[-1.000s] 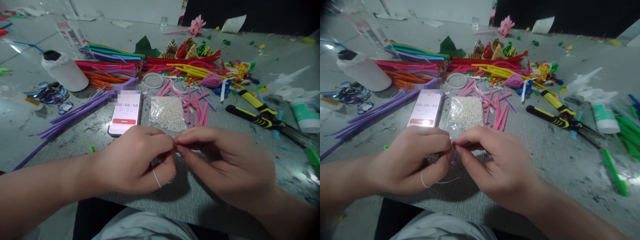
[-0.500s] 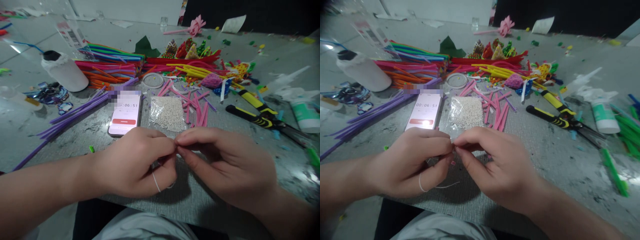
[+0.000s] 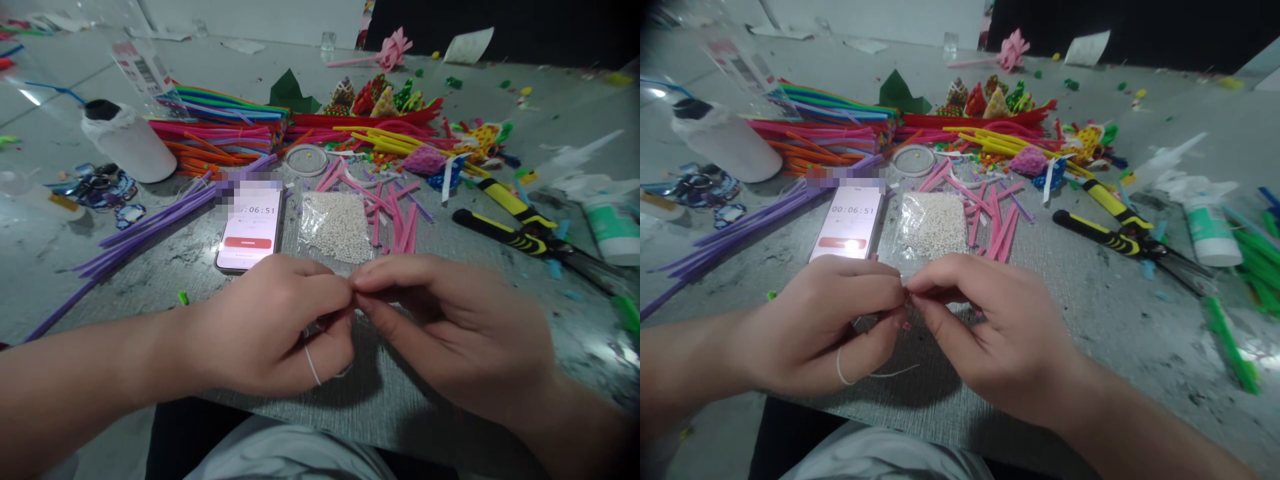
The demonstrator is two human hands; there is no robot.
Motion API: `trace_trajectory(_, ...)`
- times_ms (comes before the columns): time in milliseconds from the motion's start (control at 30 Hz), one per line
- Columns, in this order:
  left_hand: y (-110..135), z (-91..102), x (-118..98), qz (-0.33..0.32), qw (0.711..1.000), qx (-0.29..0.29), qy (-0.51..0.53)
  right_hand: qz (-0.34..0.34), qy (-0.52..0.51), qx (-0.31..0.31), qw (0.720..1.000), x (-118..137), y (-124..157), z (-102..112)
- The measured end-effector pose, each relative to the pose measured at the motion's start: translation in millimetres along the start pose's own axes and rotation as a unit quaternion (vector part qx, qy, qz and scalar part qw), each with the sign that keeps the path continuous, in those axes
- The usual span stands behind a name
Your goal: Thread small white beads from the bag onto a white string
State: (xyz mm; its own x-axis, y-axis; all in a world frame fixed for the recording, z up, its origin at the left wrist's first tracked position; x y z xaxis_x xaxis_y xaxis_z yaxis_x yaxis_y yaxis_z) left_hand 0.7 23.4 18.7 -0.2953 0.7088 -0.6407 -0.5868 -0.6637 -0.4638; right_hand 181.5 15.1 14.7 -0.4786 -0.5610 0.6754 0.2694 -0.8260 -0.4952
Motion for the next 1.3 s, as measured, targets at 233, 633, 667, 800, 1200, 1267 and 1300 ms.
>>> trace_trajectory(233,-0.1,1.7,0.4,0.002,1.000,0.007,-0.008,0.001,-0.013,-0.001,1.000,-2.3,-1.1,-1.5)
trace_trajectory(633,-0.4,1.9,-1.8,0.016,1.000,0.007,-0.017,0.028,-0.014,-0.002,1.000,-2.0,-1.9,-0.2)
trace_trajectory(667,-0.6,1.8,-1.6,0.018,1.000,0.007,-0.019,0.028,-0.013,-0.002,1.000,-2.1,-1.7,-0.3)
trace_trajectory(800,-1.8,2.2,-0.5,0.024,0.999,-0.003,-0.020,0.036,-0.008,-0.004,0.999,-2.1,-0.9,-0.5)
trace_trajectory(1200,-1.1,2.3,2.3,0.050,0.998,-0.020,-0.015,0.041,0.003,-0.016,0.999,-0.7,-0.7,-0.8)
trace_trajectory(1267,-1.1,2.2,2.7,0.052,0.998,-0.019,-0.014,0.034,0.000,-0.017,0.999,-0.6,-0.6,-1.1)
trace_trajectory(1300,-1.1,2.2,2.8,0.053,0.998,-0.018,-0.015,0.031,0.000,-0.017,0.999,-0.5,-0.6,-1.1)
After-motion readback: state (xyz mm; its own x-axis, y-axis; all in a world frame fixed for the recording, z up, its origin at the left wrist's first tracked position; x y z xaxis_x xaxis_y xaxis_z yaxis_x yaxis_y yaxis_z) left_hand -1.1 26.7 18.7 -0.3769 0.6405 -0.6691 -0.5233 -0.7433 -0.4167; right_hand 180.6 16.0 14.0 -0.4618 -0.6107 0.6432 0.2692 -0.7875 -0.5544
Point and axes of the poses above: each hand's wrist, its own y-axis away from the middle knuckle, its own z-axis out of the back of the hand, x = y × z, the point moved 3 cm from there along -y, towards the middle knuckle, and after that the axes turned 13 degrees about -x, right-handed, at the moved point
